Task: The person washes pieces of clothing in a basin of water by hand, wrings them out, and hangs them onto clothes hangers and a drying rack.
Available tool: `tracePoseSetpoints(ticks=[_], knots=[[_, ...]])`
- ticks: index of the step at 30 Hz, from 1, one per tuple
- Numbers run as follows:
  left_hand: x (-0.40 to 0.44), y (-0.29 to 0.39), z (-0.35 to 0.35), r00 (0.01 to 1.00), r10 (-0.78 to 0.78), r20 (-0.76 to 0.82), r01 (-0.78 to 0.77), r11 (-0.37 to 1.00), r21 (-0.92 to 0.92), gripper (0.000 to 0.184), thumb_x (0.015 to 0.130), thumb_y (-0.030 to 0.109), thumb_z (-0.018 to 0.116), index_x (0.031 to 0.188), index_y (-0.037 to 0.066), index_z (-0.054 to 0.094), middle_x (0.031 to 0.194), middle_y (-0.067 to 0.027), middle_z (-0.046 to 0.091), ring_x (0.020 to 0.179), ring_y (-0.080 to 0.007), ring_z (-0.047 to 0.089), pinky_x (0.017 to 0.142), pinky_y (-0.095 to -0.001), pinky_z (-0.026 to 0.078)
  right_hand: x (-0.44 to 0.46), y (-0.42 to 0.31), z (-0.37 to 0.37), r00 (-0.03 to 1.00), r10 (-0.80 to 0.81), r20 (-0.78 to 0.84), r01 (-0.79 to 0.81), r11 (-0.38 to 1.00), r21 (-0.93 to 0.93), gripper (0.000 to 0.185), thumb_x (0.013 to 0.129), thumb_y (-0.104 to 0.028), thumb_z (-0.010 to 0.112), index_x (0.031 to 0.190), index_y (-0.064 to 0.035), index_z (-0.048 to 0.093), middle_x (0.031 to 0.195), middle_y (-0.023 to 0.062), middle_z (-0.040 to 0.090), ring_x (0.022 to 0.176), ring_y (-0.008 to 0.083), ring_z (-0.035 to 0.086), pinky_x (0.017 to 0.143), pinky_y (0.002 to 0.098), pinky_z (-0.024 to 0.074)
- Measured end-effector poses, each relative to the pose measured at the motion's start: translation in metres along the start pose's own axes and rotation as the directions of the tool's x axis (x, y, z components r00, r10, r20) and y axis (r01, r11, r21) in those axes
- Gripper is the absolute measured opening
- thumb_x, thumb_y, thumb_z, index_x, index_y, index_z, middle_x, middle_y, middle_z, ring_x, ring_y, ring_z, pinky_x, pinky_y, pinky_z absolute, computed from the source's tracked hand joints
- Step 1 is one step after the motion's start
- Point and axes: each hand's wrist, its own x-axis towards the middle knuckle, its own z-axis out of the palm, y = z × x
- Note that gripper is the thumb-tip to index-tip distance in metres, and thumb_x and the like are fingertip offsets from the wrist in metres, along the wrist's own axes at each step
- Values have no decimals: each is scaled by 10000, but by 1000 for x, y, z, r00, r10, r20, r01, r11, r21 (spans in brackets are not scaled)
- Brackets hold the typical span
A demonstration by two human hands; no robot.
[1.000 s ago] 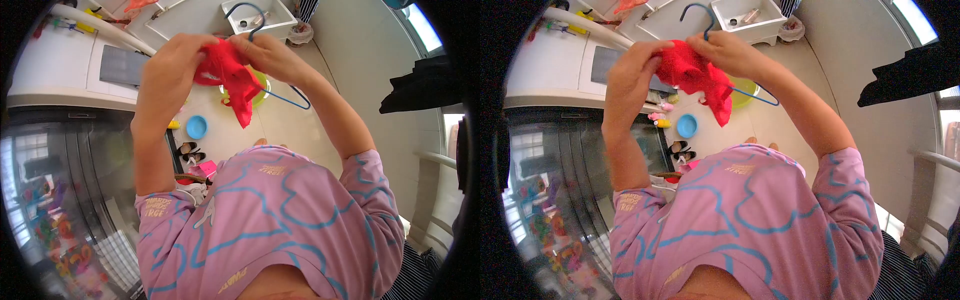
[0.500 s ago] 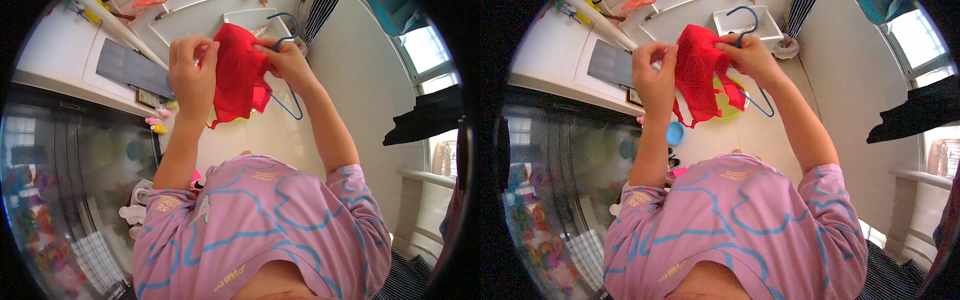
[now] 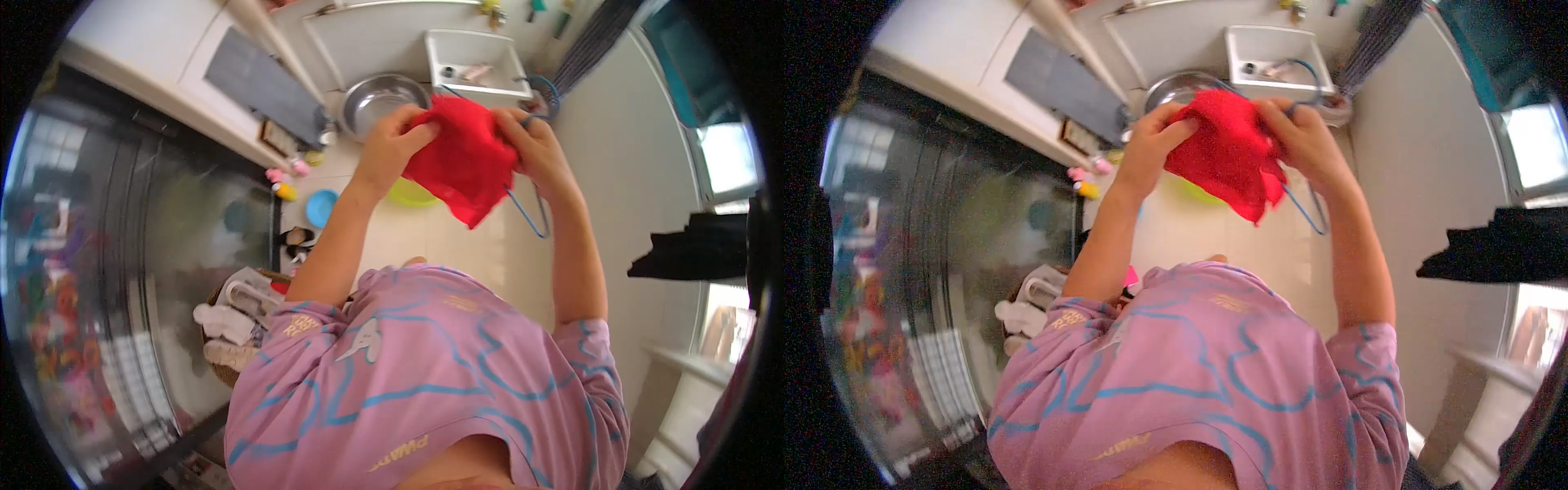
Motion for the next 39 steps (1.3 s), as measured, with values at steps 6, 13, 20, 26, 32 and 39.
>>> tracePoseSetpoints(ticks=[6,13,20,26,32,39], knots=[[-23,13,0,920,-308,244,388,617,-684,275,888,164,552,1114,17,605,1054,-119,674,950,-228,657,910,-379,512,-18,3,15,983,-182,24,183,955,-233,377,1010,-274,457,1328,-74,490,711,-13,543,513,28,390,436,195,295],[-21,-5,-2,896,-406,179,411,606,-681,312,894,170,532,1151,7,601,1004,-141,686,873,-235,673,804,-349,541,-4,25,44,986,-153,-60,142,978,-152,223,1010,-228,464,1123,-65,565,664,-51,496,517,17,389,450,181,285],[-23,0,-29,941,-319,109,328,941,-82,272,818,130,542,1025,4,665,895,-97,682,804,-177,648,708,-308,513,24,46,46,971,-230,-68,223,970,-101,188,1015,-218,463,1027,-56,558,637,-36,476,483,27,360,416,196,258],[-51,14,-21,739,-574,353,662,716,-222,250,763,142,590,959,11,673,854,-95,679,703,-182,632,668,-320,512,28,52,62,947,-321,34,317,905,-285,267,1008,-223,494,975,6,627,888,44,580,771,89,478,692,227,393],[-52,-10,-45,775,-547,316,623,580,-524,324,905,300,626,1081,27,621,983,-105,696,838,-197,682,766,-333,554,19,56,59,955,-293,-47,264,911,-317,185,964,-167,580,932,0,654,814,31,569,658,84,464,595,247,386],[-35,-59,-23,895,-382,231,399,916,-30,254,916,312,591,976,81,678,882,-29,686,709,-133,624,673,-330,505,11,65,81,829,-557,49,547,790,-279,197,995,-165,521,912,-36,644,690,-49,477,590,26,389,535,194,318]])
